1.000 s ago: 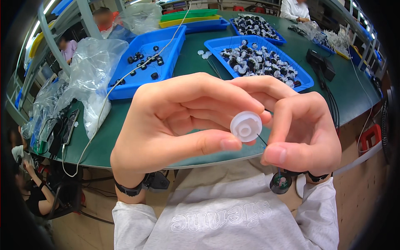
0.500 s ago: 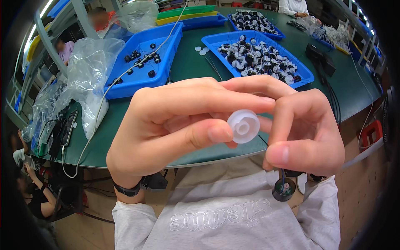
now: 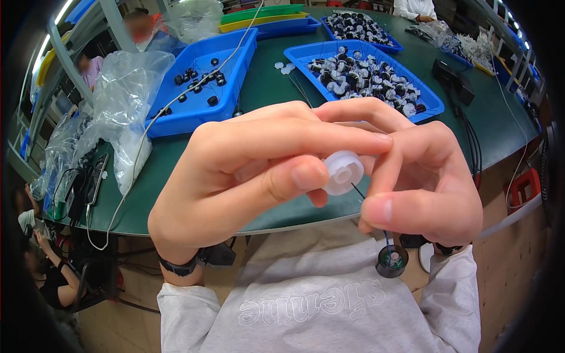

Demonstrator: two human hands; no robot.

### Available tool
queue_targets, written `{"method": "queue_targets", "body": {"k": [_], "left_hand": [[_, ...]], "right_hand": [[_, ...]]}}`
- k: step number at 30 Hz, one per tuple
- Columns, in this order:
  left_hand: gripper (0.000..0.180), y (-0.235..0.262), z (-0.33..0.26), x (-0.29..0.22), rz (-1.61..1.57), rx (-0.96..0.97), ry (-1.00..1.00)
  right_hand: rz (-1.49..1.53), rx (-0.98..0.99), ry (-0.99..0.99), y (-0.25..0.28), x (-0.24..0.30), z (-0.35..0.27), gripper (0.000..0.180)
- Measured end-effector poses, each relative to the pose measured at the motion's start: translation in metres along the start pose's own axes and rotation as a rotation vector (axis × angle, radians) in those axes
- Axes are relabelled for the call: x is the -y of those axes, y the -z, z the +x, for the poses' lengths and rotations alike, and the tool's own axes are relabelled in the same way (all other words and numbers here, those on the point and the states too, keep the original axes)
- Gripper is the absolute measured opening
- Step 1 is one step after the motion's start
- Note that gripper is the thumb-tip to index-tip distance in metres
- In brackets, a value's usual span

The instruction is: Assembling small plastic and electronic components at a factory workbench.

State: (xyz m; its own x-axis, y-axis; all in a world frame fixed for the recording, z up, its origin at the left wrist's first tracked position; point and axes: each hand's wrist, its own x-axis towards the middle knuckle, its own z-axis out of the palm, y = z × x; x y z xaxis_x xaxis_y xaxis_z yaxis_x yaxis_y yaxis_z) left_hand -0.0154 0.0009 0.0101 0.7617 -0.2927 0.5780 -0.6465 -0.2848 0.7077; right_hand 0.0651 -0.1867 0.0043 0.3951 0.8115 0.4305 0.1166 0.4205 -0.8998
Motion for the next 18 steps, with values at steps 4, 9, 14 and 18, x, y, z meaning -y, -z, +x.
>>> {"method": "queue_targets", "body": {"k": [4, 9, 14, 18], "left_hand": [[0.052, 0.0011, 0.0001, -0.0012, 0.030, 0.010, 0.009], [0.051, 0.0004, 0.0002, -0.0014, 0.015, -0.001, 0.020], [0.051, 0.0007, -0.0015, -0.0043, 0.029, -0.006, 0.060], [0.051, 0.0005, -0.0005, -0.0031, 0.030, -0.007, 0.067]], "right_hand": [[0.016, -0.015, -0.008, -0.0026, 0.0001, 0.0001, 0.010], [0.020, -0.002, -0.001, -0.0008, -0.0018, 0.0015, 0.011], [0.008, -0.006, -0.035, -0.0002, -0.0017, 0.0033, 0.011], [-0.017, -0.038, -0.094, 0.0000, 0.0014, 0.0034, 0.012]]}}
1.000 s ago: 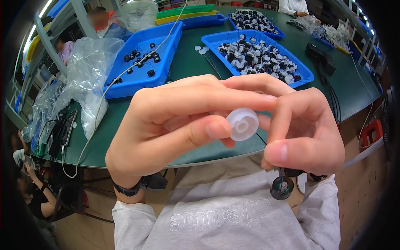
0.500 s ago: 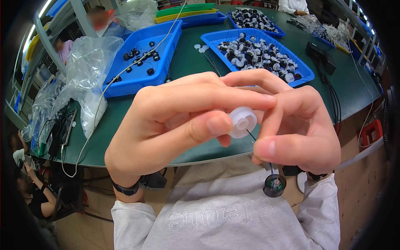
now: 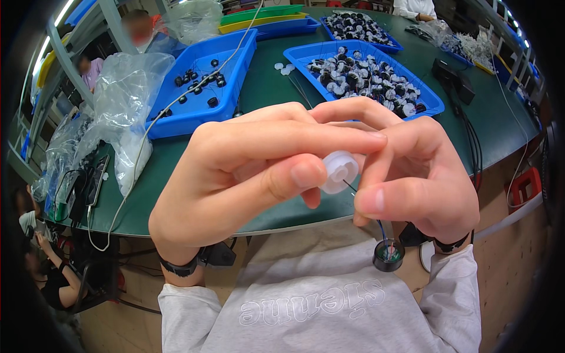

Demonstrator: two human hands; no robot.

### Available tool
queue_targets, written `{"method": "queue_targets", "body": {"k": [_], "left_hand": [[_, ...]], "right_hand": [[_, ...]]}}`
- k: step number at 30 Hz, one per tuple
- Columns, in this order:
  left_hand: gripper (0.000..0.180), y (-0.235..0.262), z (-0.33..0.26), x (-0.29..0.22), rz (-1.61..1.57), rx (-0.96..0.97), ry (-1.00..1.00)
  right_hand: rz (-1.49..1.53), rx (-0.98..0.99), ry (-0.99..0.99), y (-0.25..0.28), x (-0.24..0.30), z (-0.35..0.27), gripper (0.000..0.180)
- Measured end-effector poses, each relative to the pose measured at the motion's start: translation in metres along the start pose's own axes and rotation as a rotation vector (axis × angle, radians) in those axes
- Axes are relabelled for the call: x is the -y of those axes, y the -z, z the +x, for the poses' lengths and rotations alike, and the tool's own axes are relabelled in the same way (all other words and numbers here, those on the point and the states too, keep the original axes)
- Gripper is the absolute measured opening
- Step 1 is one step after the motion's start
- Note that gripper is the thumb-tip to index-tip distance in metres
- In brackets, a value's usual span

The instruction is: Assembling small plastic and electronic components at a factory workbench.

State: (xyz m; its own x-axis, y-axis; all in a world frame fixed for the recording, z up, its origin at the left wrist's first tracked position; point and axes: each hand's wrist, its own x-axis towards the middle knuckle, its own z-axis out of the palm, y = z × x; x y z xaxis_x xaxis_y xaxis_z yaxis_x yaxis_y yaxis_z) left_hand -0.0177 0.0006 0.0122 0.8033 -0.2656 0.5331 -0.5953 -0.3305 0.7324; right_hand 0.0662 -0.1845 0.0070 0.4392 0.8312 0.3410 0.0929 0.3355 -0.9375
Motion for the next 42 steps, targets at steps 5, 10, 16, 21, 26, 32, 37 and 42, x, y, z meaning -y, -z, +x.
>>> {"method": "queue_targets", "body": {"k": [5, 10, 16, 21, 26, 32, 37, 42], "left_hand": [[0.050, 0.001, 0.001, 0.000, 0.010, 0.001, -0.003], [0.050, 0.001, 0.001, 0.000, 0.033, -0.007, 0.001], [0.050, -0.001, 0.001, 0.001, 0.027, -0.032, 0.006], [0.049, -0.003, 0.002, 0.002, 0.022, -0.056, -0.009], [0.047, -0.002, 0.001, 0.000, -0.002, -0.029, 0.013], [0.046, -0.002, 0.001, 0.001, -0.033, -0.008, 0.029], [0.045, 0.001, 0.002, 0.004, -0.053, 0.017, 0.035], [0.040, 0.006, -0.003, -0.007, -0.080, 0.009, 0.137]], "right_hand": [[-0.012, 0.001, -0.020, 0.001, 0.001, 0.001, 0.013], [0.015, 0.004, -0.027, 0.001, 0.001, 0.002, 0.013], [0.016, 0.002, -0.059, 0.000, 0.004, 0.003, 0.012], [0.020, 0.005, -0.027, 0.001, 0.001, 0.004, 0.011], [0.048, 0.015, -0.014, 0.002, -0.001, 0.004, 0.011], [0.035, 0.021, -0.045, 0.004, 0.001, 0.004, 0.010], [0.109, -0.013, -0.056, 0.001, -0.002, 0.005, 0.009], [0.073, -0.027, -0.072, -0.004, 0.002, 0.007, 0.008]]}}
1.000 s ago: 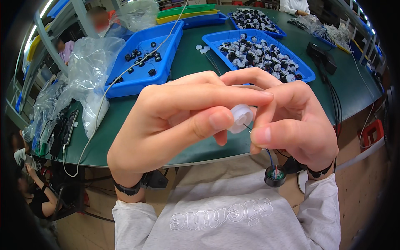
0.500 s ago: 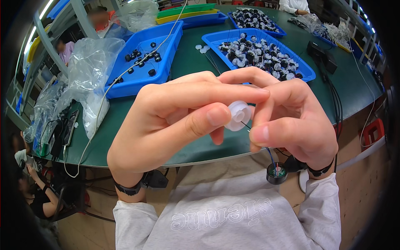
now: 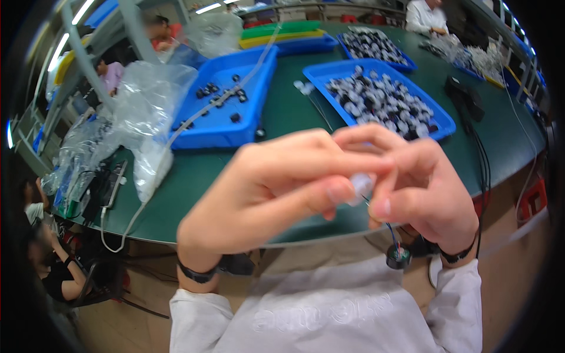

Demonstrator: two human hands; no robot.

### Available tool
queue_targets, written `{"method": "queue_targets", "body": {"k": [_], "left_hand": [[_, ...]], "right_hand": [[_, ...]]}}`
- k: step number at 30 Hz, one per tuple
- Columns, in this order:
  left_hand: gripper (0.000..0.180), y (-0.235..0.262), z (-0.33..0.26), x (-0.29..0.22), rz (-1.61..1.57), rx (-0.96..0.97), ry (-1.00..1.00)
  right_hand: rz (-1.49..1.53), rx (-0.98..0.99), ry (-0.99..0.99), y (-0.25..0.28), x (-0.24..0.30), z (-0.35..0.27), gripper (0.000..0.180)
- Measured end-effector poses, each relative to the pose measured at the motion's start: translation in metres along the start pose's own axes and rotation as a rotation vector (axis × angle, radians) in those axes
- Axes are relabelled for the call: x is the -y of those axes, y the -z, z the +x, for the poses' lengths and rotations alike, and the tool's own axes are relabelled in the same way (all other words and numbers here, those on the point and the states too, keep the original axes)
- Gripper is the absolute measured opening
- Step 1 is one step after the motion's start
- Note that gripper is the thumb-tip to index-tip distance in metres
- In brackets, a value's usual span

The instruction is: Assembling small plastic and electronic components at a factory workbench.

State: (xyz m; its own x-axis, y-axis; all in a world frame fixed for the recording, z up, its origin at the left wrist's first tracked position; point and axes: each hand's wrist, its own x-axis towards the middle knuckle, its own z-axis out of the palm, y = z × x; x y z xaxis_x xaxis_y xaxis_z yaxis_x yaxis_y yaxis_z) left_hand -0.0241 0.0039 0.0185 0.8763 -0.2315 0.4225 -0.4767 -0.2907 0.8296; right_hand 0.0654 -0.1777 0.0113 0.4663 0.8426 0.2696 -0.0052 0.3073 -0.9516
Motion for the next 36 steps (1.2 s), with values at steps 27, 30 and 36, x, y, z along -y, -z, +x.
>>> {"method": "queue_targets", "body": {"k": [27, 30, 36], "left_hand": [[0.020, 0.001, -0.009, 0.009, -0.308, 0.107, -0.180], [0.021, 0.000, -0.006, 0.015, -0.307, 0.097, -0.207], [0.026, -0.002, -0.004, 0.017, -0.287, 0.062, -0.170]], "right_hand": [[-0.012, 0.044, -0.085, 0.000, 0.003, -0.010, 0.022], [0.024, 0.099, -0.090, 0.015, 0.001, -0.013, 0.017], [-0.044, 0.157, -0.008, 0.025, -0.011, -0.005, 0.015]]}}
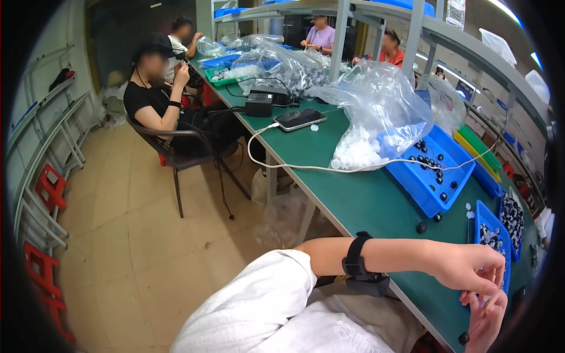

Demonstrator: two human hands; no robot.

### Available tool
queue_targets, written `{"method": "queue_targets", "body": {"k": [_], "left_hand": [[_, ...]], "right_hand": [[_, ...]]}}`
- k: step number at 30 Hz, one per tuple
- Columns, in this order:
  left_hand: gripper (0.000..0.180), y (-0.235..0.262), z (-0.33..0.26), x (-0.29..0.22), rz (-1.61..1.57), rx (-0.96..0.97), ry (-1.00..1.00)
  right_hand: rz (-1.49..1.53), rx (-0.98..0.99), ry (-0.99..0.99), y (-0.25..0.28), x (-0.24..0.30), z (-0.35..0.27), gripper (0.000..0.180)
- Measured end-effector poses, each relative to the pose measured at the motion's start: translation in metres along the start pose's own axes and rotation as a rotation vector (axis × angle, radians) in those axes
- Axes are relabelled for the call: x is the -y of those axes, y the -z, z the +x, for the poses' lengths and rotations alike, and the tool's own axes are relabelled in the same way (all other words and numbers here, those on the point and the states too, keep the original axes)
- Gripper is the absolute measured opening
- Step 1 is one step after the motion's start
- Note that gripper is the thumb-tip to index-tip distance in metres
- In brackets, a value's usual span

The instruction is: Assembling small plastic and electronic components at a factory workbench.

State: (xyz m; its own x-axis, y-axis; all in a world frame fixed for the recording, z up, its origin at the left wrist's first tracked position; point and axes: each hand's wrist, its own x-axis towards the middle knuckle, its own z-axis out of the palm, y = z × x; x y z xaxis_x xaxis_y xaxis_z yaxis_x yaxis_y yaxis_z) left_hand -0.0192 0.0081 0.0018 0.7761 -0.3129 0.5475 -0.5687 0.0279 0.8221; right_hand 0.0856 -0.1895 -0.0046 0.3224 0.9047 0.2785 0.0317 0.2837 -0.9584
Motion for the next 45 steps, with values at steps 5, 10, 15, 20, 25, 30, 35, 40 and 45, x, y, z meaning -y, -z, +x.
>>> {"method": "queue_targets", "body": {"k": [5, 10, 15, 20, 25, 30, 35, 40, 45], "left_hand": [[0.028, 0.001, 0.000, 0.001, -0.020, -0.006, -0.008], [0.028, 0.001, 0.000, -0.003, -0.017, -0.016, -0.001], [0.028, 0.002, -0.001, -0.002, -0.021, -0.031, 0.009], [0.028, 0.001, 0.001, -0.001, -0.023, -0.028, 0.006], [0.028, 0.002, -0.001, 0.000, -0.010, -0.048, 0.009], [0.028, 0.001, 0.000, 0.002, -0.019, -0.030, 0.005], [0.029, 0.003, 0.000, 0.004, -0.024, -0.038, 0.020], [0.030, 0.002, 0.000, 0.002, -0.018, -0.040, 0.026], [0.030, 0.004, -0.001, 0.000, -0.015, -0.044, 0.046]], "right_hand": [[-0.010, 0.003, 0.049, 0.003, -0.006, 0.004, 0.019], [-0.047, 0.018, 0.075, 0.001, -0.005, 0.008, 0.021], [-0.052, -0.039, 0.062, -0.002, -0.006, 0.006, 0.022], [-0.058, -0.044, 0.017, 0.007, -0.004, 0.000, 0.024], [-0.036, -0.070, 0.069, 0.007, -0.010, 0.004, 0.026], [-0.014, 0.182, 0.013, 0.016, -0.007, 0.013, 0.028], [-0.047, -0.083, 0.012, 0.000, -0.006, 0.000, 0.029], [-0.024, 0.110, 0.001, 0.012, -0.007, 0.008, 0.026], [-0.083, -0.039, -0.001, -0.007, -0.002, 0.006, 0.025]]}}
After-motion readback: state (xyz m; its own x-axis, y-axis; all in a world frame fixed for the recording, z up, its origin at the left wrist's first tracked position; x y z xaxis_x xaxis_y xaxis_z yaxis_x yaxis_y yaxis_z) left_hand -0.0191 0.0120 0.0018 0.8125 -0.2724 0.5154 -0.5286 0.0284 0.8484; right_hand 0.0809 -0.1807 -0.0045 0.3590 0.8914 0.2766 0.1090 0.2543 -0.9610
